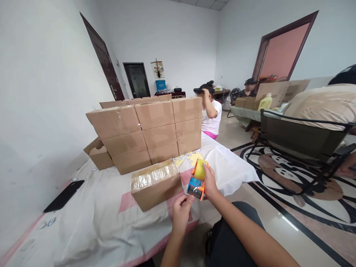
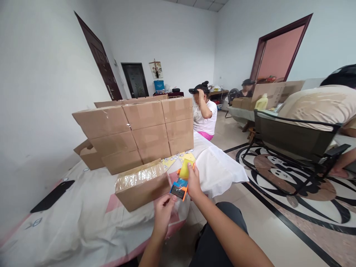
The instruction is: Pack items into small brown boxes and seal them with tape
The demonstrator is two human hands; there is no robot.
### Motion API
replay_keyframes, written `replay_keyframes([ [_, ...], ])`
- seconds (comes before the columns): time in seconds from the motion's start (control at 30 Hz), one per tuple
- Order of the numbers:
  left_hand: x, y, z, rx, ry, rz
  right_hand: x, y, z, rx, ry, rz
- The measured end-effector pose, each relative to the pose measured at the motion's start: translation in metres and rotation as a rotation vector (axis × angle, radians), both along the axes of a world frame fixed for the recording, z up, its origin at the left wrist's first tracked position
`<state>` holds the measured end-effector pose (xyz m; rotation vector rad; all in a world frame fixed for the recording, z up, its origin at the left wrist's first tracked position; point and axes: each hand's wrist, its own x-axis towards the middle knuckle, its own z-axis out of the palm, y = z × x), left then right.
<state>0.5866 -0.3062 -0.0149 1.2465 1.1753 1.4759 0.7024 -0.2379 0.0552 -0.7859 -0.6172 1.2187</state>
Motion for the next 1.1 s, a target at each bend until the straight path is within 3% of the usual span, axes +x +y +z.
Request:
replay_keyframes([
  [0.2, -0.001, 0.002, -0.008, -0.01, -0.049, -0.008, -0.004, -0.004, -0.002, -0.053, 0.016, 0.016],
  [0.77, -0.002, -0.007, -0.001, 0.074, -0.044, 0.033, -0.012, -0.012, 0.007, -0.084, 0.039, 0.062],
  [1.1, -0.007, -0.009, -0.006, 0.06, -0.006, -0.013, -0.014, -0.01, -0.012, -0.115, 0.071, 0.103],
])
